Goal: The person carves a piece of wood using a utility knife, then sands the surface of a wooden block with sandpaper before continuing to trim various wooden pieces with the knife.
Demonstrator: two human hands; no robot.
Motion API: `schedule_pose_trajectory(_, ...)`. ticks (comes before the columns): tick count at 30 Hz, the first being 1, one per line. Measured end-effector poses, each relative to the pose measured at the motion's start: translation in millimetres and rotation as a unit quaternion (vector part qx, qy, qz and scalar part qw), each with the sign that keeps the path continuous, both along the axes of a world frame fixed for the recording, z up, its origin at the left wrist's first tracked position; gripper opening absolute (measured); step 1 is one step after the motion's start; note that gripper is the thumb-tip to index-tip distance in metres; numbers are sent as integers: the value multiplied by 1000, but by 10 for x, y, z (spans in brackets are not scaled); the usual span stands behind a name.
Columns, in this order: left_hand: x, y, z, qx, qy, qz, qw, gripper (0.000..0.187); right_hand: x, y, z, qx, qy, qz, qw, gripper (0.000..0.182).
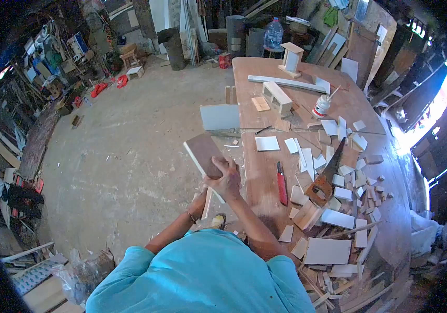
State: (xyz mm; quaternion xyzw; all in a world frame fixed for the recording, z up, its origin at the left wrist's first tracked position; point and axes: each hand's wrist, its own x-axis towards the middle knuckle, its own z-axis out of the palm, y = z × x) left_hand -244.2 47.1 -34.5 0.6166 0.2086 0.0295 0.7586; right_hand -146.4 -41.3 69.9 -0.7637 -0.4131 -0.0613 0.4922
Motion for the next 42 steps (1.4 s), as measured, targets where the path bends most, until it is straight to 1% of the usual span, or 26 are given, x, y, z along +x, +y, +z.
schedule_pose_trajectory(1,-19,1,-7,12,103,1,995,44,9,-10,-9,-9,11,-4,1000,60)
schedule_pose_trajectory(3,31,27,-225,81,96,53,991,51,-63,-35,9,-21,18,-7,1000,59)
schedule_pose_trajectory(6,-22,114,-223,-179,9,5,984,47,-528,-209,77,-31,-8,81,996,60)
schedule_pose_trajectory(9,-56,226,-112,-417,-79,-44,904,43,-660,-289,114,-63,-94,125,986,61)
schedule_pose_trajectory(10,-114,183,-92,-419,-73,-43,904,43,-585,-273,60,-58,-68,107,990,61)
schedule_pose_trajectory(11,-146,101,92,-142,-123,-27,982,50,-475,-235,41,-50,-47,88,994,62)
schedule_pose_trajectory(12,-155,24,236,147,-164,-8,975,56,-353,-187,73,-51,-24,70,996,61)
schedule_pose_trajectory(13,-145,-17,291,146,-165,-7,975,56,-211,-131,67,-52,-25,71,996,61)
schedule_pose_trajectory(15,-105,-93,416,-9,143,43,989,47,-2,-38,30,15,-8,4,1000,60)
schedule_pose_trajectory(16,-103,-231,894,66,203,55,975,43,-4,-31,39,16,-10,5,1000,60)
schedule_pose_trajectory(20,-51,37,-28,72,69,100,990,45,-189,-119,74,-47,-38,29,998,59)
schedule_pose_trajectory(21,-76,76,-225,-143,-25,109,983,42,-354,-177,74,-63,-18,64,996,59)
schedule_pose_trajectory(22,-100,108,-310,-348,-120,112,923,41,-545,-230,67,-94,-54,31,994,59)
schedule_pose_trajectory(23,-130,123,-296,-349,-119,114,923,41,-541,-234,54,-94,-53,33,994,59)
schedule_pose_trajectory(25,-202,153,-282,-80,-120,78,987,45,-511,-268,-9,-77,-68,57,993,60)
schedule_pose_trajectory(26,-182,194,-427,202,-142,150,957,41,-446,-252,-51,-95,-76,37,992,60)
schedule_pose_trajectory(28,-106,459,-452,388,39,119,913,41,-264,-167,-80,-135,-58,-16,989,59)
schedule_pose_trajectory(30,-74,172,305,267,182,174,930,52,33,-79,-179,-68,-77,-40,994,57)
schedule_pose_trajectory(31,-89,91,270,262,194,176,929,52,129,-46,-175,-47,-74,-49,995,56)
schedule_pose_trajectory(33,-75,40,279,352,144,180,907,60,265,17,-139,-22,-68,-58,996,55)
schedule_pose_trajectory(37,-36,48,555,319,113,203,919,63,309,1,-208,16,-16,-73,997,48)
schedule_pose_trajectory(38,-16,82,611,307,140,241,910,63,298,9,-250,81,183,-29,979,47)
schedule_pose_trajectory(39,0,120,636,295,167,279,899,64,286,16,-308,140,374,16,917,46)
schedule_pose_trajectory(40,10,164,607,267,120,295,909,64,317,-21,-431,112,471,31,875,38)
schedule_pose_trajectory(41,18,197,573,267,122,298,908,64,253,-40,-430,110,471,34,874,38)
schedule_pose_trajectory(42,25,219,537,267,142,321,897,64,173,-72,-433,197,518,58,830,35)
